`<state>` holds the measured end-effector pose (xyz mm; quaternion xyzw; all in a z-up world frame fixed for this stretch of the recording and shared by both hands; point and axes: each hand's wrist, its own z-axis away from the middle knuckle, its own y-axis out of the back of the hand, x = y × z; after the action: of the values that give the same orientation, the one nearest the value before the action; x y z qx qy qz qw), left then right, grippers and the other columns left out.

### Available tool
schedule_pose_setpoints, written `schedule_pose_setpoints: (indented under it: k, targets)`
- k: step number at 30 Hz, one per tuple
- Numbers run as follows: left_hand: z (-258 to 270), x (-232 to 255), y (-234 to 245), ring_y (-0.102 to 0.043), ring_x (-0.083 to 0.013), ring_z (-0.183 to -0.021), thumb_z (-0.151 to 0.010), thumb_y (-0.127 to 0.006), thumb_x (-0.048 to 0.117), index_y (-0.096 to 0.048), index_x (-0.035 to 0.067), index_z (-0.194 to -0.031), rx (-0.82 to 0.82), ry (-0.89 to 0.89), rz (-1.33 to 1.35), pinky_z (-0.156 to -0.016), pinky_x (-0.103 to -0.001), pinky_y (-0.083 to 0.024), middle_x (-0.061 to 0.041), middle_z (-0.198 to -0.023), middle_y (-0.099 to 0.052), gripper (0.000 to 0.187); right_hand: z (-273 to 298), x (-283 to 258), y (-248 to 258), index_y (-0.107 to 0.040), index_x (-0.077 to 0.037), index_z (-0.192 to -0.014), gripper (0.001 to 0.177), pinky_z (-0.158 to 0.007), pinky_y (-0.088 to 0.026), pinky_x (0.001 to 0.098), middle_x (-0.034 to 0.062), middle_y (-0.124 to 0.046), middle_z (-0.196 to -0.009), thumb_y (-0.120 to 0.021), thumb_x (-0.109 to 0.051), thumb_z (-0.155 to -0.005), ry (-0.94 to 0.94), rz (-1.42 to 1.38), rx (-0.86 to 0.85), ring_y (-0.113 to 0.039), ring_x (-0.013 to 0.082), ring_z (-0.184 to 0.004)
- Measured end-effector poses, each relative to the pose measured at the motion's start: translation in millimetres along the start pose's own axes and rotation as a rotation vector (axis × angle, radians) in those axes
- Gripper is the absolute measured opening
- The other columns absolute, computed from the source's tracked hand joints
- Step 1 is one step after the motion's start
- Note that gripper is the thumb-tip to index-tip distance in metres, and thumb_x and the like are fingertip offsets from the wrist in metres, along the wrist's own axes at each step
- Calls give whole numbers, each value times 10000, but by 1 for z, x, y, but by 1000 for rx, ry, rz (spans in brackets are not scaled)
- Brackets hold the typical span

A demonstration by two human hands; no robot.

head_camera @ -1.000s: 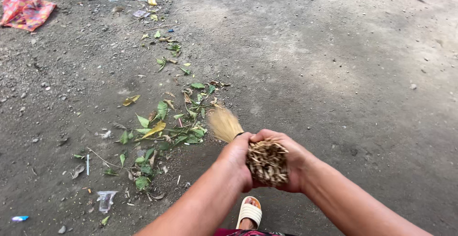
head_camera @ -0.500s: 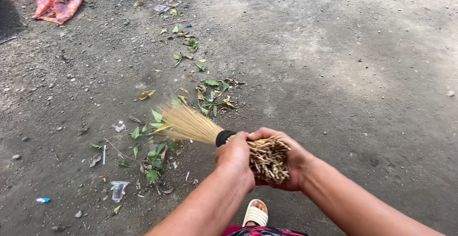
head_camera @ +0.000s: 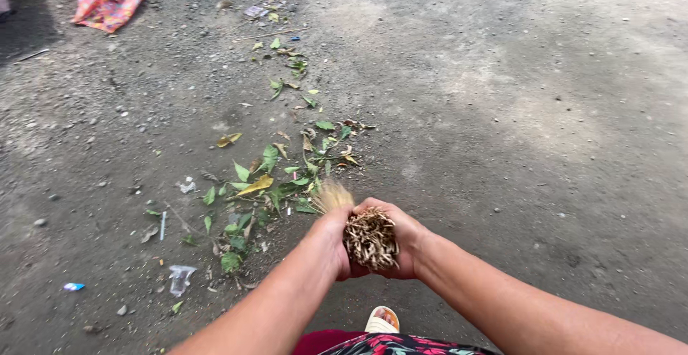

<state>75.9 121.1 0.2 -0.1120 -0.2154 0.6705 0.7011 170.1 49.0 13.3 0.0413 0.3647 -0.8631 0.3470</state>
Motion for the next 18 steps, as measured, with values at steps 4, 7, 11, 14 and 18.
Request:
schedule_pose_setpoints:
  k: [4, 7, 11, 14, 18]
  targets:
    - [36, -18, -15, -740, -287, -775, -929, -669, 228, -603, -10, -1151, 337, -340, 25, -681, -542, -630, -152, -982, -733, 332, 31, -2, -16, -706, -60, -869, 286, -632, -638, 397, 99, -763, -784, -586, -315, -824, 15, 39, 8, -720, 247, -625]
    - [52, -26, -30, -744, -250, -790, -917, -682, 244, -608, -65, -1199, 332, -463, 17, -672, -471, -631, -172, -1042, -742, 425, 59, -8, -20, -712, -64, -879, 241, -609, -628, 377, 94, -759, -788, -611, -280, -841, 60, 9, 29, -708, 234, -619]
    - [27, -11, -27, -721, -277, -730, -930, -617, 320, -648, 62, -1053, 29, -214, -62, -664, -531, -615, -112, -912, -733, 288, 59, -15, -16, -703, -85, -836, 227, -531, -613, 377, 75, -743, -739, -620, -296, -847, 128, -10, 106, -690, 228, -569]
    - [-11, 14, -17, -691, -281, -680, -940, -565, 396, -688, 156, -931, -171, 32, -155, -648, -529, -597, -71, -826, -733, 269, 31, -13, -18, -682, -103, -821, 222, -548, -619, 396, 68, -731, -728, -591, -301, -861, 175, -62, 183, -687, 236, -575]
    - [-32, 53, 10, -683, -273, -669, -963, -564, 468, -713, 181, -890, -31, 162, -243, -652, -514, -599, -49, -790, -723, 332, -19, -17, -36, -686, -105, -828, 305, -610, -639, 426, 68, -717, -726, -541, -370, -870, 138, -98, 246, -690, 238, -600]
